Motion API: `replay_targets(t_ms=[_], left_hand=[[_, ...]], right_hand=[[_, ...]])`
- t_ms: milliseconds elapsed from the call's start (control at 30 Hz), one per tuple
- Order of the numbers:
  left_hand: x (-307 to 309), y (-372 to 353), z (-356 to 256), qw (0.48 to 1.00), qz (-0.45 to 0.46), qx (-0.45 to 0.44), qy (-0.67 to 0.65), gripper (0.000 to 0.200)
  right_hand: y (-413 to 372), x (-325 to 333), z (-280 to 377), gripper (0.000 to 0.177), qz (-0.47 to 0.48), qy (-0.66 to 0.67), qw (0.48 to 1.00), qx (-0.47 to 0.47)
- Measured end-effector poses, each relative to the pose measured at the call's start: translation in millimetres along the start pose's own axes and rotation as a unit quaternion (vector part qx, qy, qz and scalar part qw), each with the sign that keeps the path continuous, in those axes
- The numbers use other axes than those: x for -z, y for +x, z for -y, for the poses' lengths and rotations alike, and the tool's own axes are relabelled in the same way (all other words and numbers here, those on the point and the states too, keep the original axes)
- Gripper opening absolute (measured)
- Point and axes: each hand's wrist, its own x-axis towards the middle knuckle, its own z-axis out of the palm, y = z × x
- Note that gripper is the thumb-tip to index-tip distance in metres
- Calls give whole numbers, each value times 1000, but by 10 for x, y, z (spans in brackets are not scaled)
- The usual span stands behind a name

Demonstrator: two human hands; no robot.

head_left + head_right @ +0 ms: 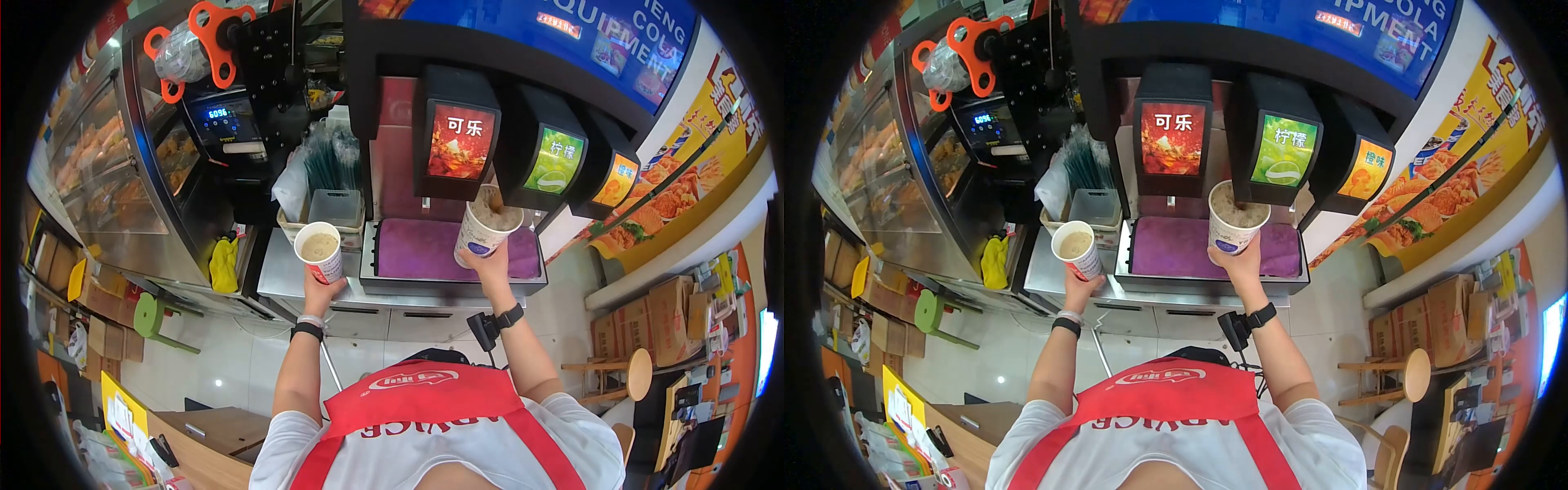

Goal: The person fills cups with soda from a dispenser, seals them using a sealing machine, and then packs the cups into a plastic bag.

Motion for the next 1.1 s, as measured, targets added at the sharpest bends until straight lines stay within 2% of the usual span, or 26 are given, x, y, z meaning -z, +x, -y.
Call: replay_targets(t_ms=[133, 300, 433, 567, 633, 767, 900, 967, 1100], left_hand=[[-18, 2, -202, 997, -26, 35, -65, 72], [10, 88, -180, 1000, -4, -8, -18, 69], [95, -49, -400, 998, -9, -27, -59, 68], [222, -193, -799, 996, 20, -19, -81, 58], [197, -275, -1057, 992, 83, 10, -92, 55], [-153, -418, -1468, 987, 129, -39, -82, 56], [-660, -481, -1652, 972, 206, -61, -90, 67], [-923, -417, -1459, 965, 241, -78, -66, 77], [-1400, -426, -1697, 950, 284, -86, -100, 78]], right_hand=[[-67, 9, 64, 71, 9, 30, 999, -5], [-86, 27, 75, 74, 10, 33, 999, -18], [-59, 50, 76, 75, 15, 35, 999, -6], [-57, 72, 93, 75, 33, 46, 998, -11], [-50, 73, 80, 75, 37, 54, 998, -16], [-35, 101, 56, 74, 44, 64, 997, -21], [-73, 216, 146, 74, 59, 68, 996, -25], [-100, 337, 154, 75, 53, 44, 997, -23], [-213, 664, 177, 76, 31, -28, 999, -24]])
